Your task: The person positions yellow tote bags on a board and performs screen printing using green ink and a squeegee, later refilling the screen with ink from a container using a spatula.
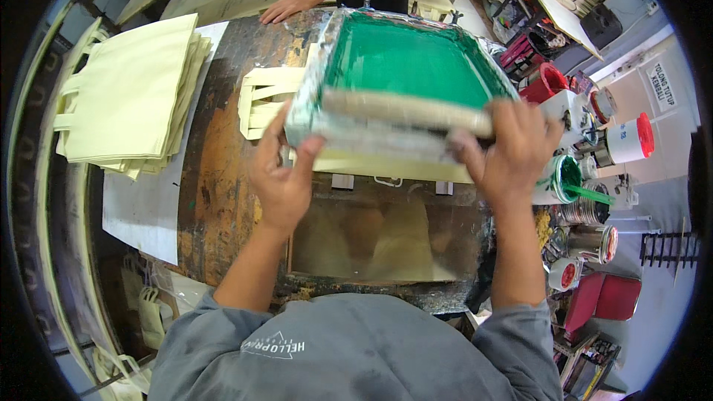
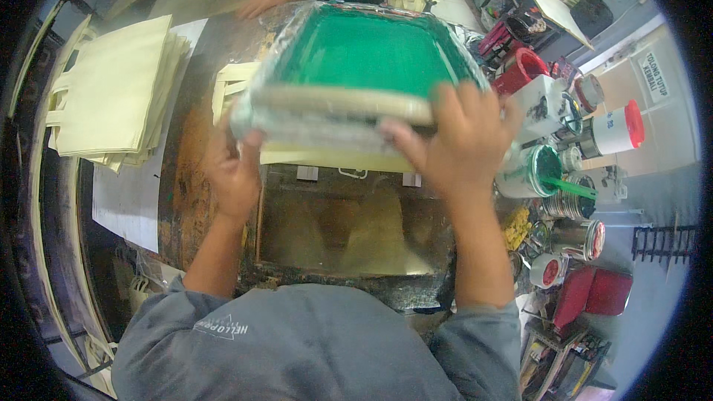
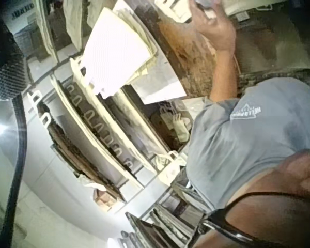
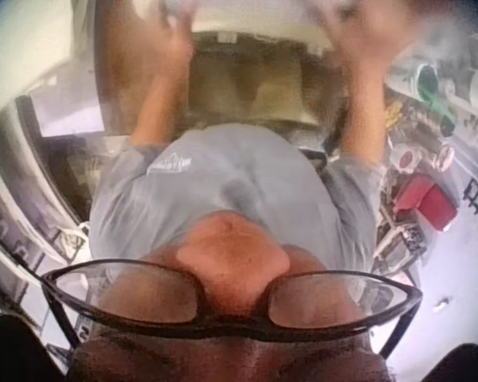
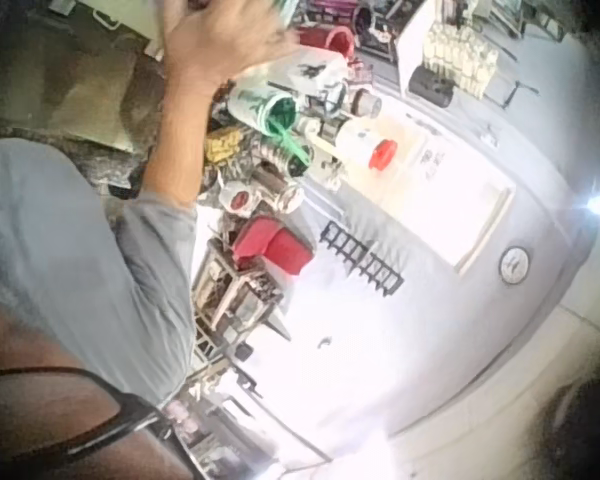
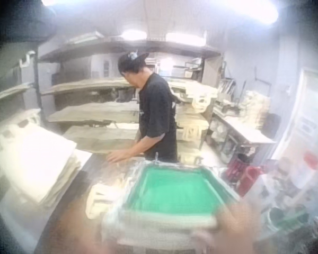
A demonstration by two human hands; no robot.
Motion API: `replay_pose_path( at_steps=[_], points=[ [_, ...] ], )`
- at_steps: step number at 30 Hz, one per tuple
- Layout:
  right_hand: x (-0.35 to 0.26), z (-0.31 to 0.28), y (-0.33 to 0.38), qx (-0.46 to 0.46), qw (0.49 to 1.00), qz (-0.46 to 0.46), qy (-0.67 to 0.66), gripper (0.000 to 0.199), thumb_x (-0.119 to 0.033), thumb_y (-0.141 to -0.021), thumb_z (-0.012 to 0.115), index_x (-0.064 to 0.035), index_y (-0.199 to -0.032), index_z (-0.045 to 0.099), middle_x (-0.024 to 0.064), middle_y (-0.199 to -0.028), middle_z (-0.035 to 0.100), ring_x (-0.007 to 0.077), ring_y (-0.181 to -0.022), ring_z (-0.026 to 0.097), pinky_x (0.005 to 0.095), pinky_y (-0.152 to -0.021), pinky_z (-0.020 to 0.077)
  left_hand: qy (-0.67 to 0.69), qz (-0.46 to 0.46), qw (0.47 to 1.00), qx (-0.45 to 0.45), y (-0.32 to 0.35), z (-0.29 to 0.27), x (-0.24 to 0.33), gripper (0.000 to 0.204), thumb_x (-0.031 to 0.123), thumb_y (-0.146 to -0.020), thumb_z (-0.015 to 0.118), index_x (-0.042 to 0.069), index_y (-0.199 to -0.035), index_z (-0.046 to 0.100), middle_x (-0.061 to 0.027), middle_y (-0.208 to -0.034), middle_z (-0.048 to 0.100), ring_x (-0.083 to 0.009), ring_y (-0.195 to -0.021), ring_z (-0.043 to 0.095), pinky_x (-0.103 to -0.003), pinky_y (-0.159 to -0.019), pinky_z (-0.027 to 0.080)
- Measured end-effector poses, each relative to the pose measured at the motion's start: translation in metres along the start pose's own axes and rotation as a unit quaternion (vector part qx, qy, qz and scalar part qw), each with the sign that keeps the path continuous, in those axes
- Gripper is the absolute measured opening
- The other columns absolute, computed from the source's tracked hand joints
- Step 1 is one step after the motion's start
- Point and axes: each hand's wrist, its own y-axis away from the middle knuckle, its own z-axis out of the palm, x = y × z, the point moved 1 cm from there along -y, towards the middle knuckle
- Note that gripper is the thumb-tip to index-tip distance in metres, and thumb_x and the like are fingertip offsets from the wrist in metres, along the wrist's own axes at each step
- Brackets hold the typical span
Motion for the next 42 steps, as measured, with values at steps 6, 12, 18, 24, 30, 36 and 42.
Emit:
replay_pose_path(
  at_steps=[6,12,18,24,30,36,42],
  points=[
    [0.020,-0.014,-0.078,0.035,0.999,0.007,-0.014,0.057,-0.059,-0.098,0.066,-0.0026,-0.103,0.072,0.0111,-0.084,0.064,0.0322,-0.086,0.062,0.0434,-0.084,0.0392,-0.340,0.104,0.925,-0.133,0.010,0.004,-0.029,0.090,0.028,-0.086,0.087,0.011,-0.163,0.045,-0.0146,-0.131,0.065,-0.0321,-0.126,0.059,-0.045,-0.112,0.043],
    [0.037,-0.013,-0.113,0.076,0.996,0.002,-0.036,0.064,-0.068,-0.096,0.065,-0.0050,-0.091,0.074,0.0113,-0.074,0.067,0.0335,-0.075,0.066,0.0458,-0.077,0.0411,-0.420,0.122,0.864,-0.251,0.013,0.001,-0.101,0.064,0.010,-0.080,0.079,0.017,-0.143,0.069,-0.0044,-0.136,0.070,-0.0318,-0.129,0.060,-0.049,-0.112,0.045],
    [0.035,-0.017,-0.129,0.061,0.996,0.029,-0.054,0.073,-0.072,-0.096,0.061,-0.0030,-0.074,0.064,0.0151,-0.066,0.060,0.0377,-0.069,0.062,0.0461,-0.075,0.0412,-0.395,0.226,0.860,-0.232,-0.054,-0.012,-0.082,0.056,-0.003,-0.079,0.075,0.018,-0.130,0.077,-0.0047,-0.137,0.073,-0.0324,-0.127,0.065,-0.043,-0.105,0.056],
    [0.047,-0.014,-0.135,0.073,0.994,0.035,-0.077,0.069,-0.069,-0.098,0.060,-0.0028,-0.077,0.066,0.0156,-0.069,0.061,0.0381,-0.070,0.062,0.0466,-0.076,0.0418,-0.417,0.360,0.797,-0.245,-0.175,-0.069,0.014,0.049,-0.010,-0.078,0.069,0.012,-0.121,0.080,-0.0096,-0.132,0.075,-0.0336,-0.130,0.065,-0.045,-0.109,0.056],
    [0.040,-0.015,-0.123,0.081,0.994,0.026,-0.062,0.064,-0.064,-0.099,0.062,-0.0031,-0.081,0.067,0.0145,-0.076,0.065,0.0348,-0.076,0.064,0.0455,-0.077,0.0410,-0.503,0.255,0.810,-0.160,-0.187,-0.245,0.022,0.052,-0.017,-0.081,0.059,0.006,-0.124,0.078,-0.0136,-0.132,0.074,-0.0358,-0.132,0.065,-0.045,-0.114,0.050],
    [0.043,-0.017,-0.128,0.038,0.995,0.041,-0.081,0.070,-0.071,-0.099,0.057,-0.0036,-0.091,0.075,0.0163,-0.079,0.070,0.0357,-0.077,0.067,0.0468,-0.079,0.0460,-0.825,-0.043,0.561,-0.057,-0.205,-0.424,-0.025,0.073,-0.011,-0.086,0.057,0.010,-0.155,0.056,-0.0190,-0.159,0.055,-0.0385,-0.146,0.053,-0.050,-0.125,0.037],
    [0.048,-0.015,-0.136,0.018,0.998,0.033,-0.045,0.072,-0.074,-0.102,0.052,-0.0065,-0.080,0.068,0.0116,-0.072,0.065,0.0262,-0.068,0.061,0.0447,-0.075,0.0479,-0.341,0.110,0.906,-0.224,-0.051,-0.075,0.002,0.077,0.013,-0.092,0.079,0.005,-0.161,0.046,-0.0181,-0.163,0.051,-0.0421,-0.145,0.053,-0.049,-0.123,0.042]
  ],
)
